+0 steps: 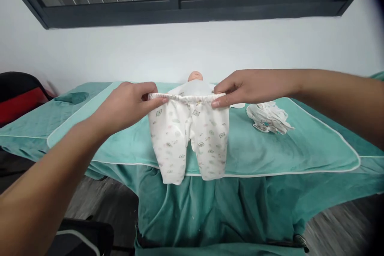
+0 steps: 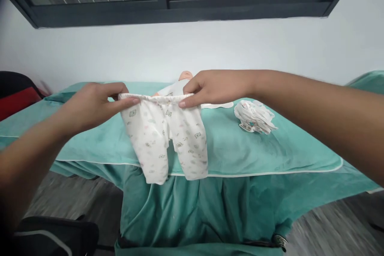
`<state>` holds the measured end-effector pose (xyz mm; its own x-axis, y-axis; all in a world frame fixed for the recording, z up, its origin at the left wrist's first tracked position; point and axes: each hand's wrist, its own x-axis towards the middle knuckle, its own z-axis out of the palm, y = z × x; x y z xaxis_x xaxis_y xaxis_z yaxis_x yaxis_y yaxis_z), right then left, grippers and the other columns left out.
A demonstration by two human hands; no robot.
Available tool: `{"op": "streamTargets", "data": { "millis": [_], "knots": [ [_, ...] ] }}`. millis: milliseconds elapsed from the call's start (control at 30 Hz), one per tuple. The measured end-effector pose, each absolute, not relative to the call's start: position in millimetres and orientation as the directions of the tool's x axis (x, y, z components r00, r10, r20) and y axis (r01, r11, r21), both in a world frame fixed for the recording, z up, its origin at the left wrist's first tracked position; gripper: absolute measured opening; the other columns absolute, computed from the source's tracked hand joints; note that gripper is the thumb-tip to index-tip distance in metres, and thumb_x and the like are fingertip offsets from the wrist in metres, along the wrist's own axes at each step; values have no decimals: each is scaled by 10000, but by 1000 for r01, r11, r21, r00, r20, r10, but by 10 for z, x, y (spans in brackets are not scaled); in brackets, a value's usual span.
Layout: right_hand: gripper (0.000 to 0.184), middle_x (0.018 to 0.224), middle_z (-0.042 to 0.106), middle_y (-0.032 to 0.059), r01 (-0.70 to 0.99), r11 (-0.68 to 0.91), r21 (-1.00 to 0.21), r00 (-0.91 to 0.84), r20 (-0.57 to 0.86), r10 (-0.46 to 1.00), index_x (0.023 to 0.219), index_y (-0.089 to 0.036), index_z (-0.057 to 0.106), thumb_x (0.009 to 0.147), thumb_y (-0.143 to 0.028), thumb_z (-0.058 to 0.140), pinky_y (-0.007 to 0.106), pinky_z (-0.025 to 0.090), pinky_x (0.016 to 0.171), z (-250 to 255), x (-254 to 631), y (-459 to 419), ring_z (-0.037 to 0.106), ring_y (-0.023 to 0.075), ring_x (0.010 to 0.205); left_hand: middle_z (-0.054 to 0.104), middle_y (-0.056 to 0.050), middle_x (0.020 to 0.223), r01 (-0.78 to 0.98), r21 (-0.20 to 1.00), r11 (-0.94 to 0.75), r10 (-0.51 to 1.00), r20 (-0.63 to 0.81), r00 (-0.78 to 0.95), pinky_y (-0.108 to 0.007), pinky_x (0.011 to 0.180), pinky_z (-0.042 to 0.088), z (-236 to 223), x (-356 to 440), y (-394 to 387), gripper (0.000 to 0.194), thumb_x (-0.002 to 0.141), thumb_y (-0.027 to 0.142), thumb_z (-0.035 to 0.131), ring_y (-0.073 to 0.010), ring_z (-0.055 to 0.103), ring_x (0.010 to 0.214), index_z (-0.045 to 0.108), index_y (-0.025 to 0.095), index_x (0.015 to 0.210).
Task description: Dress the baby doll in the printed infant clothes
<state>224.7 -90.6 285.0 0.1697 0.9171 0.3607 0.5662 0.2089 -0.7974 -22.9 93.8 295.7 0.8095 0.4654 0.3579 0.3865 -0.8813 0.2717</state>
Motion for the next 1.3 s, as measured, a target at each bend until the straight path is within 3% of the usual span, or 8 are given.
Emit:
{"op": "streamTargets", "data": {
  "millis": [167,333,400,567,733,867,1133,1300],
  "knots": [
    [370,792,605,-21,496,203,-844,-1,234,972,768,-179,627,818,-537,710,317,544,786,2980,1946,-730,638,152,836,575,-2,769,122,622,-773,540,544,642,-265,715,448,2890,-58,804,270,900,450,583,-137,553,745,554,187,841],
    [384,945,644,15,219,391,-894,55,411,910,933,-181,636,897,-562,605,394,514,947,2898,1706,-263,632,186,1024,583,-51,1273,-118,744,-658,543,577,611,-350,962,466,2571,148,772,453,919,497,555,-242,563,1205,471,258,1293],
    [373,1067,659,28,150,416,-897,123,434,892,1021,-213,633,895,-562,599,425,490,1003,2746,1744,-50,604,212,1122,561,-78,1350,-66,781,-621,565,504,654,-384,1023,447,2289,223,831,615,806,462,704,-290,530,1262,476,231,1328],
    [632,1502,458,72,257,236,-937,237,298,925,1390,-265,453,820,-406,688,466,355,1144,2109,2147,416,406,255,1405,681,-102,1071,128,977,-169,855,81,512,-430,897,510,1499,454,1134,393,825,343,617,-284,649,1000,588,149,1165],
    [669,1530,421,103,502,-3,-865,468,268,842,1415,-224,442,805,-412,644,473,275,1189,1500,2850,688,372,279,1429,517,-140,1354,185,954,-236,947,183,264,-421,1042,442,1107,694,1311,522,800,195,583,-265,543,1243,479,179,1311],
    [646,1485,454,182,658,-189,-729,611,370,700,1391,-130,467,820,-406,588,484,303,1166,1221,3491,878,423,315,1373,566,-127,1346,194,866,-461,810,321,491,-427,1149,340,1060,945,1263,420,858,205,538,-245,506,1303,532,165,1275],
    [890,1376,557,261,606,-470,-641,704,158,693,1483,-36,325,881,-680,449,491,391,1076,1082,4521,1516,529,382,1277,684,-127,1233,148,988,-33,685,-85,723,-418,942,518,1051,1644,1435,535,823,447,677,-288,660,1094,563,190,1278],
    [814,1380,581,213,673,-358,-648,550,114,827,1382,-136,512,849,-750,462,513,439,1036,1217,4706,1775,562,383,1235,722,-124,1151,-53,959,278,630,-140,763,-367,818,574,1103,1867,1608,484,794,430,721,-251,710,952,617,179,1195]
  ]
}}
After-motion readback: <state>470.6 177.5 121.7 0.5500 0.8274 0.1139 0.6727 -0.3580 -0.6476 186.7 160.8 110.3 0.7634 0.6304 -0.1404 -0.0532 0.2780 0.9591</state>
